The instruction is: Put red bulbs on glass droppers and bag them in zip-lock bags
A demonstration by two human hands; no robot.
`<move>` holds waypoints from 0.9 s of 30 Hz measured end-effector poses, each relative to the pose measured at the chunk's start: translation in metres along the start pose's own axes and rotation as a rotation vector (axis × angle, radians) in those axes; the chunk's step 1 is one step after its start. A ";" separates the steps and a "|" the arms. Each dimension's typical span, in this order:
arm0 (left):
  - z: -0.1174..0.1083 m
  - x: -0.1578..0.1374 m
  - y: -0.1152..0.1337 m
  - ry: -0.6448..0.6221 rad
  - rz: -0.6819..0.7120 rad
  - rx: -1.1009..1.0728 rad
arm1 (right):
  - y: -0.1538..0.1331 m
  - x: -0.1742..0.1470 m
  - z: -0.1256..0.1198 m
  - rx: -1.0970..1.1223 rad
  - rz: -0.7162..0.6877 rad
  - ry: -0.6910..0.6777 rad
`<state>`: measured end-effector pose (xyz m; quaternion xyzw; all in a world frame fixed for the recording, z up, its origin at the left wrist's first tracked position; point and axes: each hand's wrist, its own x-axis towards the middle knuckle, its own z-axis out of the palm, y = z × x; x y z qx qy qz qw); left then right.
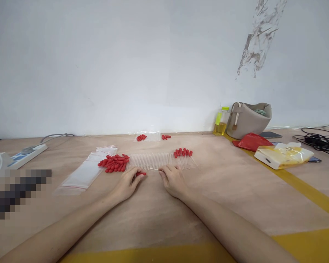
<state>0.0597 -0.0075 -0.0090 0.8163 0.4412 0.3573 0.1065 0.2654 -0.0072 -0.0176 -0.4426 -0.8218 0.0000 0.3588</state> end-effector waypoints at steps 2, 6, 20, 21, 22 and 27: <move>0.000 -0.001 0.002 -0.001 -0.020 -0.053 | -0.003 0.000 -0.001 0.004 -0.009 -0.001; 0.001 -0.001 0.002 -0.010 -0.054 -0.127 | -0.007 0.000 -0.001 0.006 -0.049 -0.023; 0.001 -0.006 0.001 -0.059 0.036 -0.121 | 0.003 0.003 0.000 0.172 -0.128 -0.148; 0.001 -0.007 0.001 -0.071 0.042 -0.113 | 0.003 0.004 -0.001 0.162 -0.139 -0.157; 0.002 -0.008 0.001 -0.083 0.046 -0.104 | 0.004 0.005 -0.002 0.144 -0.148 -0.162; 0.002 -0.010 0.004 -0.114 0.075 -0.021 | 0.000 0.004 -0.006 0.024 -0.179 -0.144</move>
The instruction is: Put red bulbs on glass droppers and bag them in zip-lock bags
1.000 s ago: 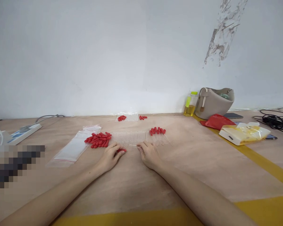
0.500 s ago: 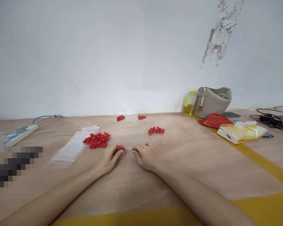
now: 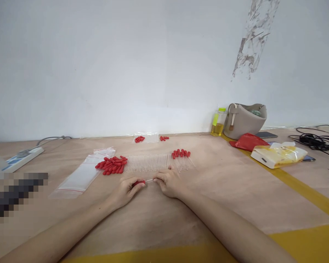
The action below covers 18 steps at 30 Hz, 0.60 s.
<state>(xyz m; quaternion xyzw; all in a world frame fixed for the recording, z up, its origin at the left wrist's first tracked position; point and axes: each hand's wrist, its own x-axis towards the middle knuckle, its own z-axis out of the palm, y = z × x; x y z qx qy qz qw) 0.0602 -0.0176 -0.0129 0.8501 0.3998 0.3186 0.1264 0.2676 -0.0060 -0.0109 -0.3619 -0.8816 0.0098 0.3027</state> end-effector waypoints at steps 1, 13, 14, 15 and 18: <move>0.000 0.000 0.001 -0.004 0.011 0.019 | -0.001 -0.001 0.000 -0.019 -0.007 0.002; -0.002 0.001 0.002 -0.063 0.105 0.077 | -0.013 0.003 0.007 -0.068 0.010 -0.124; -0.004 0.001 0.002 -0.070 0.098 0.055 | -0.016 0.003 0.005 -0.062 0.010 -0.125; -0.005 0.001 0.002 -0.070 0.088 0.027 | -0.018 0.003 0.004 -0.045 0.009 -0.115; -0.010 0.002 -0.004 0.015 0.028 -0.054 | -0.024 0.001 0.001 0.046 -0.001 -0.067</move>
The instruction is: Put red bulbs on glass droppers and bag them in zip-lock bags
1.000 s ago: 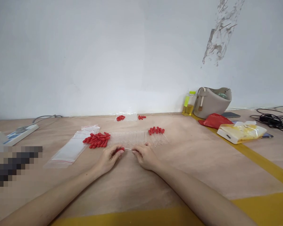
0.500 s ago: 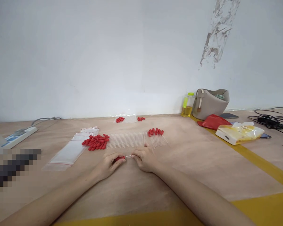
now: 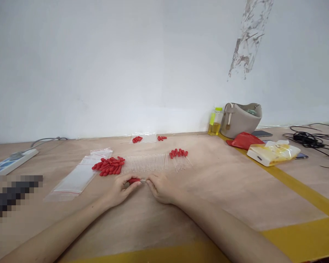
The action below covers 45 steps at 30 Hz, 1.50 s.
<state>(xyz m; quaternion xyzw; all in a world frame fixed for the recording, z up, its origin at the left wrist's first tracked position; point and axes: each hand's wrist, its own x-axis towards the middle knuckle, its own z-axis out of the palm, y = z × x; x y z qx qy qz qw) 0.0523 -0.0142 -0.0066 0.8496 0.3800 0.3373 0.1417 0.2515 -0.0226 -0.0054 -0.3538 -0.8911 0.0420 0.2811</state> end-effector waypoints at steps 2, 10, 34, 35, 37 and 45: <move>-0.002 -0.001 -0.006 0.086 -0.054 -0.020 | 0.001 -0.001 -0.002 0.043 0.002 0.026; -0.004 0.000 -0.014 -0.091 -0.043 0.120 | 0.071 0.006 -0.033 0.010 0.737 0.348; -0.004 0.001 -0.012 -0.100 -0.061 0.099 | 0.160 -0.002 -0.049 0.076 1.161 0.168; -0.004 0.001 -0.011 -0.102 -0.063 0.098 | 0.160 -0.001 -0.048 0.112 1.163 0.157; -0.005 0.001 -0.011 -0.102 -0.063 0.101 | 0.158 0.002 -0.047 0.175 1.165 0.149; -0.005 0.001 -0.012 -0.101 -0.049 0.096 | 0.156 0.004 -0.048 0.197 1.136 0.235</move>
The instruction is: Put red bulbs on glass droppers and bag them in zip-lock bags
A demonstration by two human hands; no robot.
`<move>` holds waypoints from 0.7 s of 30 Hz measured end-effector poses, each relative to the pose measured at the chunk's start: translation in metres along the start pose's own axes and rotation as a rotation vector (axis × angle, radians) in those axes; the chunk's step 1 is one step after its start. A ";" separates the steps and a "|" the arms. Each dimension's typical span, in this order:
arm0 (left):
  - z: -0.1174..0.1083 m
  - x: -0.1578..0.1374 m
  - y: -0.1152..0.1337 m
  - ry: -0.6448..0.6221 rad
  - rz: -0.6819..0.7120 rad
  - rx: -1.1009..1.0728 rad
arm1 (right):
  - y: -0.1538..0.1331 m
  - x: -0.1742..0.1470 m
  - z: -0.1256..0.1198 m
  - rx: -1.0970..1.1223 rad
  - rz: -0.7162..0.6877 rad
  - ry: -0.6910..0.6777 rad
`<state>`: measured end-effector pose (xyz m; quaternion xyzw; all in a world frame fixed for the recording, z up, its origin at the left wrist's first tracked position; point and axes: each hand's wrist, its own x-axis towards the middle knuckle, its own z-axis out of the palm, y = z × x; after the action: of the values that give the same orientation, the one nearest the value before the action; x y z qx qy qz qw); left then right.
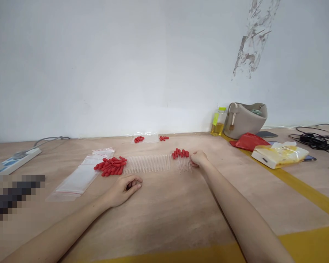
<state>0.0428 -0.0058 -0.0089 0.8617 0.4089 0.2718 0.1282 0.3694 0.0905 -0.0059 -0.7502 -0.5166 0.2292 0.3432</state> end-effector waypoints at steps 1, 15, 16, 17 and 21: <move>0.000 0.000 0.000 0.001 0.001 -0.002 | 0.000 0.000 0.000 -0.005 -0.016 0.026; 0.001 0.000 0.000 0.008 -0.001 -0.014 | -0.052 -0.048 0.048 -0.466 -0.357 -0.035; 0.000 0.000 0.000 0.006 -0.002 -0.018 | -0.054 -0.045 0.050 -0.482 -0.337 -0.046; 0.000 0.000 0.000 0.006 -0.003 -0.020 | -0.056 -0.041 0.051 -0.490 -0.317 -0.057; -0.001 -0.001 -0.001 0.007 -0.008 -0.025 | -0.062 -0.029 0.053 -0.492 -0.254 -0.103</move>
<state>0.0413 -0.0060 -0.0086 0.8574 0.4092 0.2797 0.1386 0.2836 0.0920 0.0057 -0.7276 -0.6633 0.0900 0.1501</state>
